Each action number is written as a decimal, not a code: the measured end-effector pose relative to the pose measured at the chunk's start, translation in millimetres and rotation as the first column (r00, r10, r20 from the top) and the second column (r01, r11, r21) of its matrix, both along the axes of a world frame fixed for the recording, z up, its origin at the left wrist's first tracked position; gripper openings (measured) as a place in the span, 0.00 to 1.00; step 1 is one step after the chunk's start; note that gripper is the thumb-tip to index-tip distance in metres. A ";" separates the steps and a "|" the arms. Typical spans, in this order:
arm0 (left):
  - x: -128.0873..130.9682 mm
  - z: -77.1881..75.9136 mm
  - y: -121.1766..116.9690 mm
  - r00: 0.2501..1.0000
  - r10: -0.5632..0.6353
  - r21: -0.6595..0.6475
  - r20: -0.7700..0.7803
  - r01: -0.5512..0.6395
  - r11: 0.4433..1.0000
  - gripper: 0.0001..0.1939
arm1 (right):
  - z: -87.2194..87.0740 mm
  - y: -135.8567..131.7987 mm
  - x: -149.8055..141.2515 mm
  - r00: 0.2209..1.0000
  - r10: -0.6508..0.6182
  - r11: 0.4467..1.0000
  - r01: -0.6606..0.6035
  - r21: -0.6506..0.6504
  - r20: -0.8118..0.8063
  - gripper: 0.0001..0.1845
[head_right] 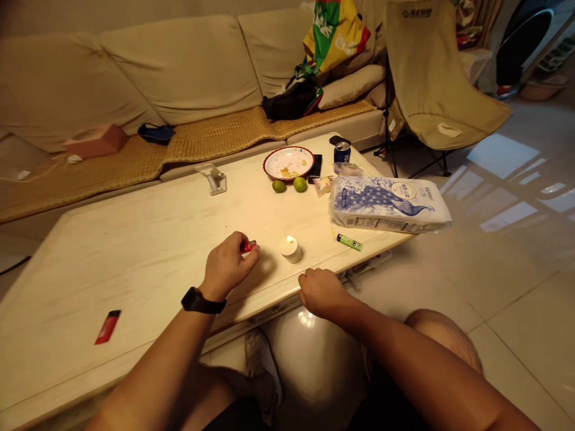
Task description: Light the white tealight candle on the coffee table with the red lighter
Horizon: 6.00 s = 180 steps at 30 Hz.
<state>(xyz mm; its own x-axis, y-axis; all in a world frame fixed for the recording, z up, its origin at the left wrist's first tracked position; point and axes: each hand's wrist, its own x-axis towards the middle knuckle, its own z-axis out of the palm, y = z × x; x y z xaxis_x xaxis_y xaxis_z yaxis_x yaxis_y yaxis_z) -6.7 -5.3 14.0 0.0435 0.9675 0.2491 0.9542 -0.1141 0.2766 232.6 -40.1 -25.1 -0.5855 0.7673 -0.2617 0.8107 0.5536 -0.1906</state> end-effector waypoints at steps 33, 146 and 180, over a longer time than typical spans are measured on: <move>34.3 0.1 5.0 0.995 -0.095 -0.016 -0.016 0.095 0.995 0.11 | -2.8 -0.6 -0.7 1.000 -0.002 1.000 0.002 0.028 -0.009 0.15; 35.6 -1.0 9.5 0.995 -0.096 -0.004 -0.017 0.096 0.995 0.13 | -1.8 -0.4 -0.5 1.000 -0.011 1.000 0.011 0.008 -0.014 0.15; 34.7 -2.2 10.1 0.996 -0.093 -0.004 -0.016 0.093 0.996 0.13 | -4.0 -0.6 0.1 1.000 0.006 1.000 -0.005 0.027 -0.022 0.15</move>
